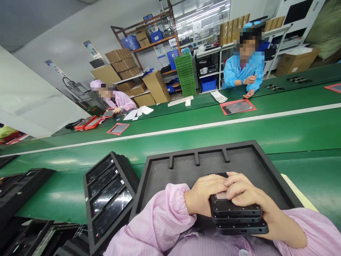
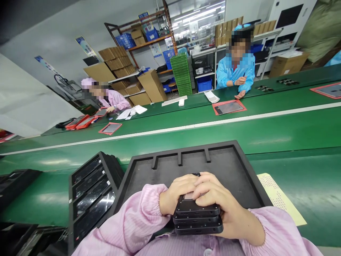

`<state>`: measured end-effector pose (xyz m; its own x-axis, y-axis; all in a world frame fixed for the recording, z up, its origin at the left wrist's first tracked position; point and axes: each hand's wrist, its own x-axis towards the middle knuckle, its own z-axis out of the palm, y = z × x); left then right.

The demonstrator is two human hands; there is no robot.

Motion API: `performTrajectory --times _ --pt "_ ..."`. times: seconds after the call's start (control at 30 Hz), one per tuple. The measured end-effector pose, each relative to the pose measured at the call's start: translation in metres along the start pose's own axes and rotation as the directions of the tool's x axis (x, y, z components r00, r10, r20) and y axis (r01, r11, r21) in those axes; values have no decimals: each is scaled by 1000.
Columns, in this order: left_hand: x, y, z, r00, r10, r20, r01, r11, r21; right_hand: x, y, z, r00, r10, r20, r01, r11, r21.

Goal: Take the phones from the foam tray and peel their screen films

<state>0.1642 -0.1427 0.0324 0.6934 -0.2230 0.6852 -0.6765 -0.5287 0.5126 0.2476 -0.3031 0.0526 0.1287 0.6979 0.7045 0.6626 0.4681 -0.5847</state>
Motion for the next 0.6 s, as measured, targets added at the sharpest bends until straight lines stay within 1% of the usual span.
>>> performTrajectory --times 0.13,0.33,0.43,0.6 --pt "-3 -1 1 999 -29 25 30 999 -18 2 -1 1 1000 3 -21 -3 1000 0" --pt "-6 -3 1 998 -54 25 54 998 -16 1 1 1 1000 -7 -18 7 1000 25" --pt "-6 -4 0 998 -66 13 66 997 -26 -1 4 0 999 15 -28 -14 999 38" --pt "-7 -5 -2 987 -155 34 157 987 -37 2 6 0 997 68 -31 -66 995 70"
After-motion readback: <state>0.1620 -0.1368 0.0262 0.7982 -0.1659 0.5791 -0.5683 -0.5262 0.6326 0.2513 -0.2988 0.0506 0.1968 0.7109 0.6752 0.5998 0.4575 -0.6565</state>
